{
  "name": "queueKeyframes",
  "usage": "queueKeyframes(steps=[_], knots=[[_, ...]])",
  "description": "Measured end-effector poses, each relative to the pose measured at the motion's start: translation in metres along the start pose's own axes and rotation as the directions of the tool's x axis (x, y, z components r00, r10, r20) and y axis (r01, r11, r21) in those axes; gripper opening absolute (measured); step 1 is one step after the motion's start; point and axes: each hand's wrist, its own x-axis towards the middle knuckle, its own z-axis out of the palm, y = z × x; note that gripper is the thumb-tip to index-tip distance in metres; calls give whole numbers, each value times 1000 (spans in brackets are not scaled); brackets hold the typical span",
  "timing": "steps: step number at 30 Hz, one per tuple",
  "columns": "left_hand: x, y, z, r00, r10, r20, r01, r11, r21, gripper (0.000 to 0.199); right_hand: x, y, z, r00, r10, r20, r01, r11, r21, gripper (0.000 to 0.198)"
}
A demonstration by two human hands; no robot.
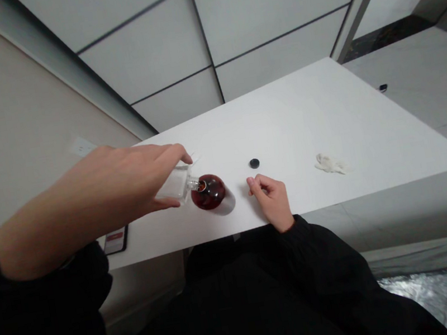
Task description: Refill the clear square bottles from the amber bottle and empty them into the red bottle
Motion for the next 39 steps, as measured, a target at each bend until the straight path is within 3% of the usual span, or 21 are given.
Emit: queueKeyframes(steps=[23, 29, 39], knots=[[4, 8, -8, 999, -19, 38, 20, 999, -35, 31, 0, -3, -1, 1000, 15, 8, -15, 1000, -2, 67], [5, 9, -5, 1000, 7, 22, -8, 1000, 29, 30, 1, -2, -1, 1000, 13, 8, -13, 1000, 5, 66], [9, 15, -13, 999, -8, 36, 9, 1000, -25, 18, 1, -2, -2, 1000, 10, 14, -10, 1000, 14, 66]])
